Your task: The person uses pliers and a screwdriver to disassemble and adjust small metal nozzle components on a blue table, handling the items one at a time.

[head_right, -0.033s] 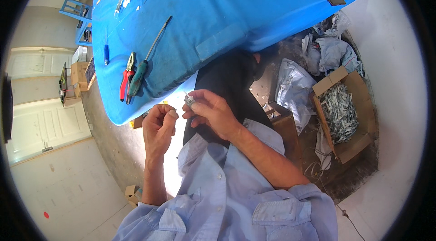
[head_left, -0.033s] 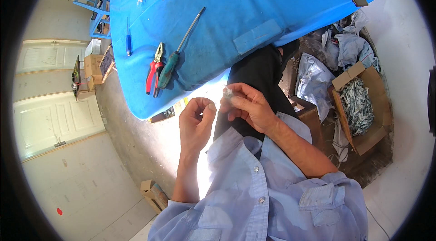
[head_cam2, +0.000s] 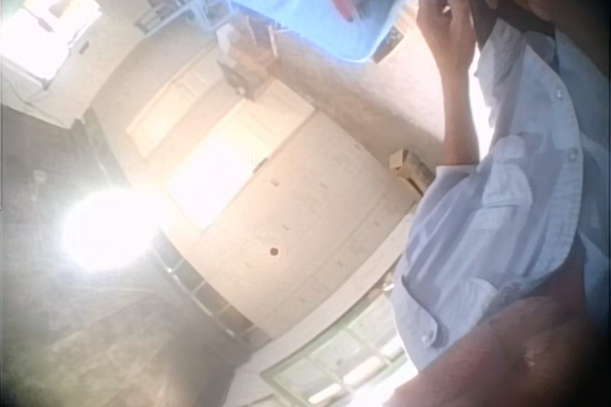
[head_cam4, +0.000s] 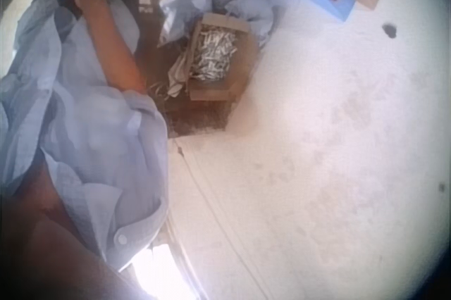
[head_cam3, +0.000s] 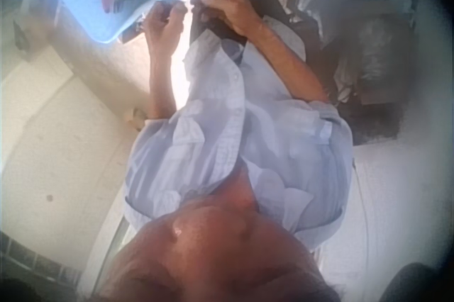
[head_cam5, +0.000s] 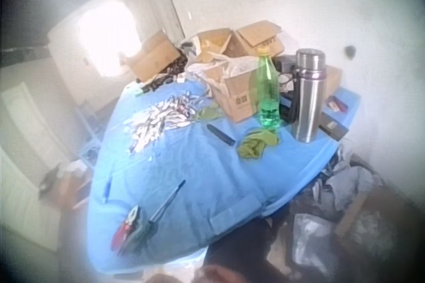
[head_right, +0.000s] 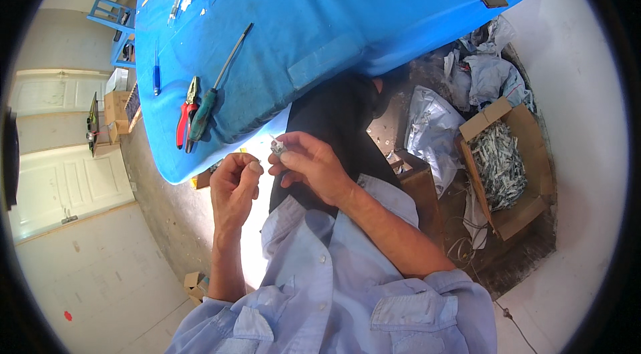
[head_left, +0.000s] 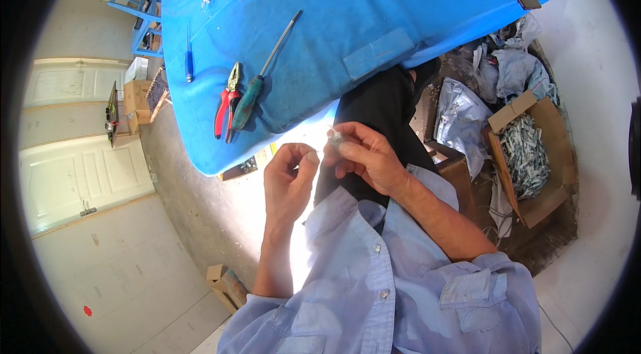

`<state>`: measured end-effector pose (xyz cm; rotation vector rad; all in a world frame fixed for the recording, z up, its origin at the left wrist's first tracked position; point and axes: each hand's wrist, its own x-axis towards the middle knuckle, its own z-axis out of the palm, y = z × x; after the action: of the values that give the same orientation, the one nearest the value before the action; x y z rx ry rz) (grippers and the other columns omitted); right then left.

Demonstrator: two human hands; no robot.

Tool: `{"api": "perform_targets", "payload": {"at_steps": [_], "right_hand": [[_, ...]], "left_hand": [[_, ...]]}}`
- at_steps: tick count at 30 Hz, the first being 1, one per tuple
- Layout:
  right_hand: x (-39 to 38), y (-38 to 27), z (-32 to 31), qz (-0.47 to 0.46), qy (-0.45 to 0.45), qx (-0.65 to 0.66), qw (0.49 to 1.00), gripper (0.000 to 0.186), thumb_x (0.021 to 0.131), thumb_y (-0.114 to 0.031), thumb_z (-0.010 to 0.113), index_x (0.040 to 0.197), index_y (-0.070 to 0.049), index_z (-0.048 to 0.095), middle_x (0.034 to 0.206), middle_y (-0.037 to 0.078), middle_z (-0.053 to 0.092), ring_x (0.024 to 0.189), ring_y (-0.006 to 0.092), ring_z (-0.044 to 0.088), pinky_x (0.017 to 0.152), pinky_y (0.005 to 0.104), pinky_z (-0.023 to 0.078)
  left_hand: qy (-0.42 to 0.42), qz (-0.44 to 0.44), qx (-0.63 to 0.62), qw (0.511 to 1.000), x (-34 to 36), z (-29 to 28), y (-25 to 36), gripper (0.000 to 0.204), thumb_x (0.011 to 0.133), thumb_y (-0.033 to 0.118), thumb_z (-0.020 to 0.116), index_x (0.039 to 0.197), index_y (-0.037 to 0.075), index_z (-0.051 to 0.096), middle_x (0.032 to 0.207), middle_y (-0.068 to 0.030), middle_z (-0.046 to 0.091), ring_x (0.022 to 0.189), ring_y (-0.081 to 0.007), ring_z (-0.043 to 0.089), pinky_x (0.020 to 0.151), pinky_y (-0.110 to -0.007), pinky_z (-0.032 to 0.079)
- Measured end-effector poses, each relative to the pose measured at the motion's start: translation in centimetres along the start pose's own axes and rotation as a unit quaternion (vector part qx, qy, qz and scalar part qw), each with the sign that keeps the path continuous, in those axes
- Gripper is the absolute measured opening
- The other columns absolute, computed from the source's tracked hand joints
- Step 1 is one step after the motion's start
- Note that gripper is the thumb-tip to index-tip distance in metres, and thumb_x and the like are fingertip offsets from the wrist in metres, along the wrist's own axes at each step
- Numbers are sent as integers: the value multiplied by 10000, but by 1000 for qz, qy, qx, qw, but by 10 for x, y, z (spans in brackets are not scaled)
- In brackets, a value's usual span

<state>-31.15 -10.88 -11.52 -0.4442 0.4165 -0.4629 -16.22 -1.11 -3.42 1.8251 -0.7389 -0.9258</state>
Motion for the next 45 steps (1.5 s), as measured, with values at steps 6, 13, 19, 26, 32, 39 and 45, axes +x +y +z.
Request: {"api": "perform_targets", "payload": {"at_steps": [6,13,19,26,32,39,45], "right_hand": [[0,7,-2,-32,-62,-70,995,207,999,-79,663,1202,-42,645,967,39,671,797,109,636,669,255,503],[-4,4,2,-41,-38,-90,994,117,986,-90,703,1072,-19,667,784,20,616,645,82,567,570,235,453],[-10,-3,4,-35,-39,-74,996,84,1001,-107,691,1029,-32,669,742,-11,587,605,48,510,518,216,397],[-15,-16,1,-48,-8,-80,996,76,989,-120,693,992,-50,662,734,-26,571,588,30,476,497,207,359],[-56,-59,-56,-170,170,77,968,33,980,-104,644,971,-87,618,699,-42,485,557,62,438,487,220,308],[-185,-126,-187,-457,390,211,771,227,1028,-248,654,1152,-65,602,705,-78,359,569,61,311,477,238,258],[-174,-105,-162,-299,425,17,854,489,983,-173,682,1387,51,519,709,-75,370,547,54,311,472,232,246]], "left_hand": [[3,-5,5,1000,-3,7,-8,110,983,91,657,980,-19,659,874,0,658,785,-58,584,705,-203,465],[0,63,75,995,-10,16,-2,123,998,100,666,991,-23,669,845,-1,658,717,-55,570,630,-215,456],[-15,133,129,983,-10,13,-12,161,1037,150,660,1018,-9,672,796,19,614,639,-39,500,565,-204,389],[-35,119,98,987,-10,22,-8,125,985,93,665,1024,-15,715,881,-81,706,749,-137,655,676,-265,517],[-32,82,106,991,-3,18,-19,142,997,117,654,1013,-10,715,895,-39,686,786,-109,625,690,-253,495],[-15,91,87,992,6,17,-36,228,1029,242,662,1032,24,728,852,3,671,690,-50,537,596,-203,404],[-48,99,70,992,14,40,-15,189,1009,209,686,1009,22,719,879,-10,658,730,-66,574,658,-212,438]]}}
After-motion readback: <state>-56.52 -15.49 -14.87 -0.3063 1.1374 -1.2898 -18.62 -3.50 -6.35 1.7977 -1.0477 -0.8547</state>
